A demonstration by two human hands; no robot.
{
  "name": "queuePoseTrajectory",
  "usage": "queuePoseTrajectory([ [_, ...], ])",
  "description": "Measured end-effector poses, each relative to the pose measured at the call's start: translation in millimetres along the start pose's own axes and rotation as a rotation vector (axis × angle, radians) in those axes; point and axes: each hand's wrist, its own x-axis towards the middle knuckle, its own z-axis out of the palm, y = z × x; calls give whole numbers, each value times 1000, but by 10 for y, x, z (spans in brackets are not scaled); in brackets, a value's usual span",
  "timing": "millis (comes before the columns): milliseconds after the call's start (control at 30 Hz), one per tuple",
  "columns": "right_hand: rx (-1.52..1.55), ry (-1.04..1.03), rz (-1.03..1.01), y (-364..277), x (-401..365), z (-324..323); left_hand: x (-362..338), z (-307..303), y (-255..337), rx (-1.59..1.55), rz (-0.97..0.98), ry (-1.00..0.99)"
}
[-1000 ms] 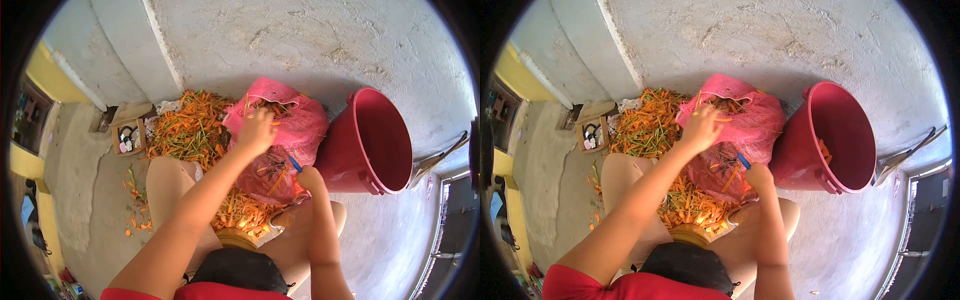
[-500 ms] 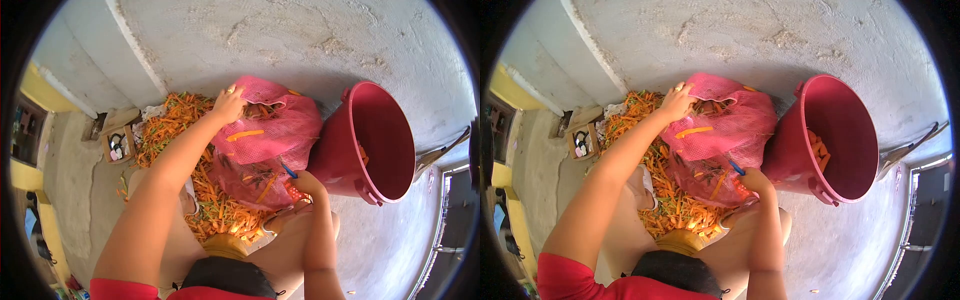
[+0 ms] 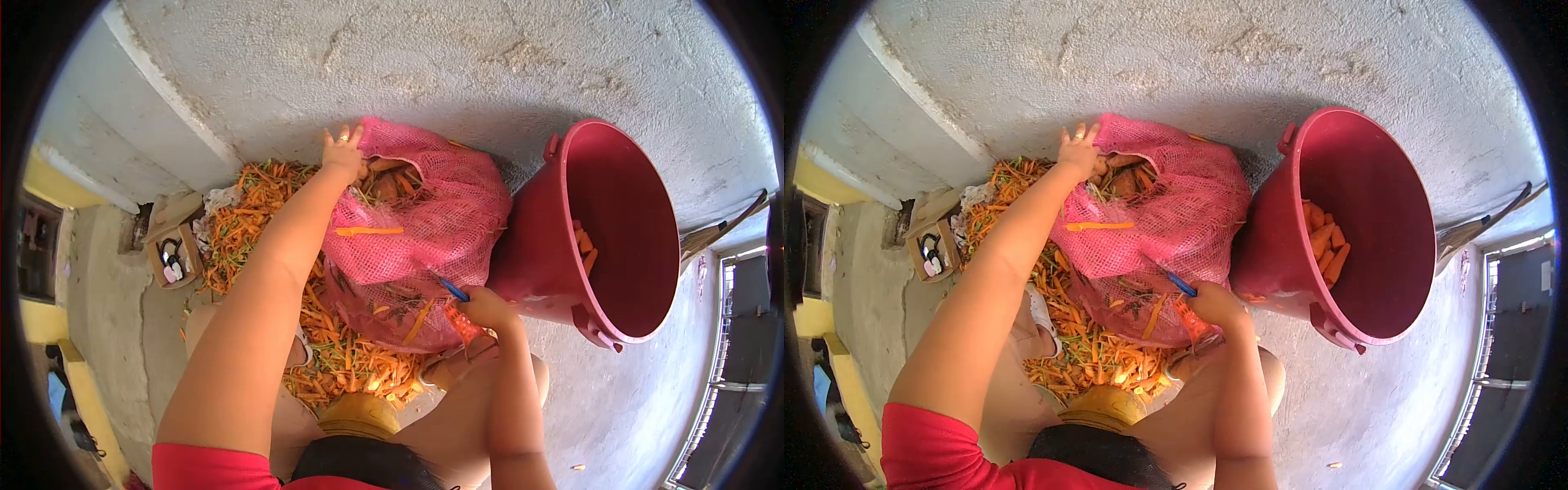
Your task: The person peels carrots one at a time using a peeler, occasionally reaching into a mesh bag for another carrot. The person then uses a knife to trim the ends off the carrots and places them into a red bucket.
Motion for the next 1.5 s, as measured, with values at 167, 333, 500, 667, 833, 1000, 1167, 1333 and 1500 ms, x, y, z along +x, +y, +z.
queuePoseTrajectory([
  [167,-11,62,-32,-68,-24,3,-21,-2,77,-16,-8,53],
  [333,-3,83,-16,-64,-26,24,80,143,134,73,-48,121],
  [500,-14,76,7,-123,-76,20,8,-11,205,-121,-56,102],
  [667,-26,77,-12,-80,-36,37,194,115,287,-191,-111,54],
  [833,2,77,-13,-22,7,59,221,156,345,-222,-135,38],
  [1000,-35,72,-17,-69,6,34,241,129,372,-223,-104,43],
  [1167,-35,55,-38,-72,40,9,207,101,320,-341,-43,166],
  [1333,11,69,-51,-67,45,8,-83,-90,77,-261,74,354],
  [1500,6,67,-63,-98,-10,-17,-775,-166,-115,-123,180,585],
])
